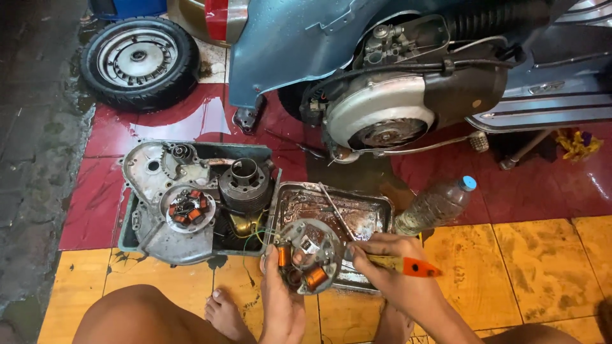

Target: The person sits on the floor and scrubs a circular motor component with copper windings using a brush. They rotate the part to clean different areas, then place it into a metal tray containing other tools and parts.

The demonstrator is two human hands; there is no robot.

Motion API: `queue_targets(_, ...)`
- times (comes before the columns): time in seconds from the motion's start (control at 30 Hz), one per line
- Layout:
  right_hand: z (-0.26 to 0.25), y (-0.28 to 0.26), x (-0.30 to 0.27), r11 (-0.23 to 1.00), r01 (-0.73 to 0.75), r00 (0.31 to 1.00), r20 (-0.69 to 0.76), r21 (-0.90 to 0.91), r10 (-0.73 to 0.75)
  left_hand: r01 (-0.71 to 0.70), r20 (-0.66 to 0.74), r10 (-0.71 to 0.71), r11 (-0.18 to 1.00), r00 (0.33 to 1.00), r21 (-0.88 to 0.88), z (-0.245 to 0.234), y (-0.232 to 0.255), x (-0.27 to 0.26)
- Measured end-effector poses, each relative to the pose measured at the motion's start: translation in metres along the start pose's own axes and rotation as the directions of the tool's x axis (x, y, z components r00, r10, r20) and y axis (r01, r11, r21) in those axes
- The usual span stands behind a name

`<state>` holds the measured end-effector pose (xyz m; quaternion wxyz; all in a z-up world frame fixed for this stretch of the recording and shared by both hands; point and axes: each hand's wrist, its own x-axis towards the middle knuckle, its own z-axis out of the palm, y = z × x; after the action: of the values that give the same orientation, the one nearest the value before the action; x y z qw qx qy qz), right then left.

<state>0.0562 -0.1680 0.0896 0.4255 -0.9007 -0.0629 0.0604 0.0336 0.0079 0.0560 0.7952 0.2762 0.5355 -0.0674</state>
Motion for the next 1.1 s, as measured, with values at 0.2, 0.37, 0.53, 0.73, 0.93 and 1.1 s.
queue_targets(0.2,0.006,-0.006,0.003,0.993,0.086,0.991,-0.111,0.076,-0.078,-0.011,-0.003,0.011,1.000,1.000,0.000,-0.006,0.000,0.007)
queue_targets(0.37,0.049,0.027,-0.012,0.971,0.217,0.959,-0.166,-0.099,-0.231,-0.068,0.014,0.069,0.996,0.998,-0.061,-0.007,-0.003,0.012)
queue_targets(0.53,0.058,0.015,-0.027,0.976,0.210,0.956,-0.194,-0.065,-0.219,-0.076,0.020,0.078,0.992,0.997,-0.098,-0.006,0.003,0.007)
queue_targets(0.73,0.067,0.008,-0.046,0.995,0.101,0.991,-0.090,0.019,-0.099,-0.101,0.039,0.105,0.991,0.994,-0.093,-0.024,-0.006,0.026)
queue_targets(0.93,0.072,0.006,-0.047,0.987,0.159,0.987,-0.014,0.005,-0.159,-0.055,-0.037,0.053,0.997,0.998,-0.055,-0.023,-0.003,0.028)
queue_targets(1.1,0.067,0.004,-0.042,0.958,0.285,0.958,-0.014,0.030,-0.285,-0.099,0.022,0.103,0.984,0.994,-0.149,-0.014,0.003,0.017)
